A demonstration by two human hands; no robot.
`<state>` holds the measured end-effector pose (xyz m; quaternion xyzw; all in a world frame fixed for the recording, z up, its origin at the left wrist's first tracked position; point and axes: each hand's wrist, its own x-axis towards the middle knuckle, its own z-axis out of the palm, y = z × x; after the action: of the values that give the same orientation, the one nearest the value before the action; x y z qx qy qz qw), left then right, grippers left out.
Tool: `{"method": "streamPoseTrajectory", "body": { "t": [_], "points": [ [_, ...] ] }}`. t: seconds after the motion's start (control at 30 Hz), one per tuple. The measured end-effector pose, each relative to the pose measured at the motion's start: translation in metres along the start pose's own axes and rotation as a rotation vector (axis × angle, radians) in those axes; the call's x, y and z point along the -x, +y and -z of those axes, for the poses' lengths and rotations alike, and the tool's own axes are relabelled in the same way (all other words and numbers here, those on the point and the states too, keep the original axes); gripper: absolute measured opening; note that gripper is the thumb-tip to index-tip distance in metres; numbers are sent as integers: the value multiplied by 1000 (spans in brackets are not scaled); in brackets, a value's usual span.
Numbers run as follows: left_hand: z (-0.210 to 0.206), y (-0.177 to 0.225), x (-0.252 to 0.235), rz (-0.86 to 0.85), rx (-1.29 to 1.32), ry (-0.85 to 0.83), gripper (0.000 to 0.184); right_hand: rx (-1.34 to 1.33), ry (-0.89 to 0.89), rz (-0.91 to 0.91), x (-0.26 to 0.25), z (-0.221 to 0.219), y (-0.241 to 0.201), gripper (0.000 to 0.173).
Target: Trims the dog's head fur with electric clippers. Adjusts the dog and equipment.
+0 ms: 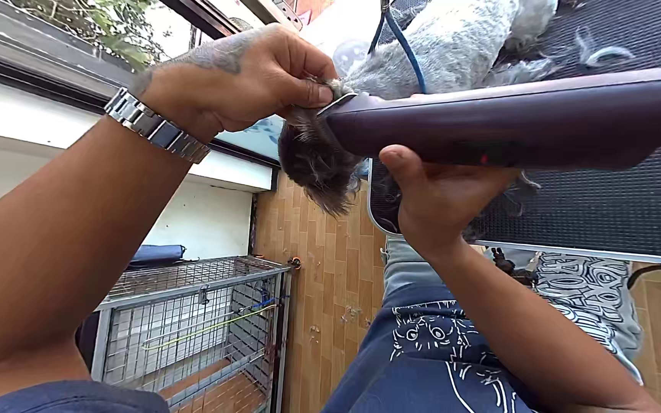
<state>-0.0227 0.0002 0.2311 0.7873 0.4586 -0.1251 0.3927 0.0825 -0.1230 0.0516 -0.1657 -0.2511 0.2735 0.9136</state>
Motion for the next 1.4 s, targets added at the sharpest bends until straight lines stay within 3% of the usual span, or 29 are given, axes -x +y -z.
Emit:
{"method": "streamPoseTrajectory", "body": {
  "t": [0.2, 0.33, 0.5, 0.63, 0.87, 1.13, 1.27, 1.4],
  "points": [
    [1, -11, 1, 19, 127, -13, 19, -52, -96, -67, 17, -19, 1, 48],
    [2, -17, 3, 7, 187, -6, 20, -89, -170, -229, 20, -17, -15, 55],
    [-6, -9, 10, 69, 33, 120, 12, 83, -65, -246, 0, 4, -29, 56],
    [-12, 10, 17, 154, -192, 187, 10, 209, -120, -189, -4, 12, -30, 69],
    [-13, 22, 17, 246, -240, 170, 16, 249, -142, 140, 4, -9, 0, 50],
    [-14, 22, 18, 312, -90, 148, 17, 287, -164, 105, 12, -22, 4, 43],
    [-13, 22, 18, 289, -140, 137, 16, 283, -265, 58, 13, -16, -14, 53],
    [-13, 24, 20, 334, -67, 132, 17, 256, -204, 140, 3, -13, -11, 42]
  ]
}}
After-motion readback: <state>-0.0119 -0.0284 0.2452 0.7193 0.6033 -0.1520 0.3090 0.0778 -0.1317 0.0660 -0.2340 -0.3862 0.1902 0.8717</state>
